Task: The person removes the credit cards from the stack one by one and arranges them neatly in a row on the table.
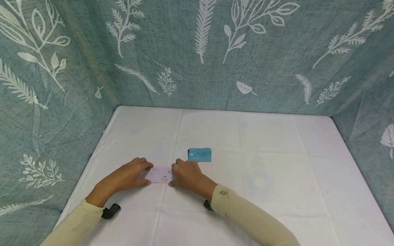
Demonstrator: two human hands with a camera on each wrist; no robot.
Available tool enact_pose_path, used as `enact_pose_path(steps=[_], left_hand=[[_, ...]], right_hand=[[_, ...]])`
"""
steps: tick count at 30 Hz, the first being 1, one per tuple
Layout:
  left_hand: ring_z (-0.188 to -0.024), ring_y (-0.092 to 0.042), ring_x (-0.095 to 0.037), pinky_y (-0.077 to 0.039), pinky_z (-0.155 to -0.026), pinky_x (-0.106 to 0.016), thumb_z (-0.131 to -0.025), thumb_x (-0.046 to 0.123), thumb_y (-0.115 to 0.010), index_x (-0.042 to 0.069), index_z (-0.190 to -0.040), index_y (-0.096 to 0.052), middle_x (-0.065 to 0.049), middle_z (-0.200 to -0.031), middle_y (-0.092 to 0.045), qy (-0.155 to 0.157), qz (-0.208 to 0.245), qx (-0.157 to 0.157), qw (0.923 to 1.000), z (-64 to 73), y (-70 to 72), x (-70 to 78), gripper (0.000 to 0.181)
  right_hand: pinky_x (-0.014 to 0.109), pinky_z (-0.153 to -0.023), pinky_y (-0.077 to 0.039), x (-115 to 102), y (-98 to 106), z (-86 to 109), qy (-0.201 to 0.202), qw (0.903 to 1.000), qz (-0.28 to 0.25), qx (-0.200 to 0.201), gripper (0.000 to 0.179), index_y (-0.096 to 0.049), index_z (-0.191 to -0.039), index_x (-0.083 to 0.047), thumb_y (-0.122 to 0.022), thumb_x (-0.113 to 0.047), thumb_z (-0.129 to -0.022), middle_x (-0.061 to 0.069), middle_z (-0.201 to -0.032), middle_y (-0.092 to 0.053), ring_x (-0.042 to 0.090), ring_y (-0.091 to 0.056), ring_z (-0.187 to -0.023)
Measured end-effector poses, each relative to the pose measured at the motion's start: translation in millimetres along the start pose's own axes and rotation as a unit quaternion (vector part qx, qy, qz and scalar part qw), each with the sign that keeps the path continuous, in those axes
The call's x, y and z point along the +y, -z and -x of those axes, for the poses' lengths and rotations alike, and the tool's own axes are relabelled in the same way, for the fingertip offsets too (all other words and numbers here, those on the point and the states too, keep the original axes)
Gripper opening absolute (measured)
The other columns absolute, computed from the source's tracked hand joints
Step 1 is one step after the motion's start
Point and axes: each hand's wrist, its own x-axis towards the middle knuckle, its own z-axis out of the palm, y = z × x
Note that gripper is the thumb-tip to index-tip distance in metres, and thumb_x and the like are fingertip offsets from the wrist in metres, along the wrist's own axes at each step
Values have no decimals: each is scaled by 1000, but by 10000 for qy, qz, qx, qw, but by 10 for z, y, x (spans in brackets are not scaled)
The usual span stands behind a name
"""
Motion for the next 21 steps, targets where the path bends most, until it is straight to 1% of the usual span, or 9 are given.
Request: enact_pose_path(steps=[4,12,17,21], left_hand=[[-90,-56,-17,-52,-79,-35,-80,23,-85,2,-119,-67,-4,-101,-62,-5,-12,-14,10000,-6,0,-2,48],[-90,-55,-16,-52,-79,-34,-79,23,-86,1,-119,-68,-4,-100,-62,3,8,-26,10000,-19,1,-1,49],[-90,-55,-16,-52,-79,-34,-79,22,-86,1,-119,-68,-4,-100,-62,36,35,-44,10000,-15,6,1,48],[-89,-55,-16,-51,-79,-34,-79,22,-86,1,-119,-67,-4,-100,-62,-1,27,-19,10000,-12,8,2,49]], right_hand=[[21,-45,-32,6,-3,1,2,10000,44,4,48,-77,-106,-11,-84,-49,-78,0,-88,-68,8,-44,-57],[22,-45,-33,13,-15,-11,-92,9999,-9,-114,48,-76,-108,-12,-84,-48,-78,0,-89,-68,9,-46,-58],[22,-45,-34,14,-28,-15,-89,9999,31,-118,49,-76,-108,-12,-84,-49,-78,0,-89,-68,8,-46,-59],[21,-45,-32,16,-30,-15,-69,9999,30,-82,48,-76,-107,-12,-85,-48,-77,0,-87,-67,8,-45,-58]])
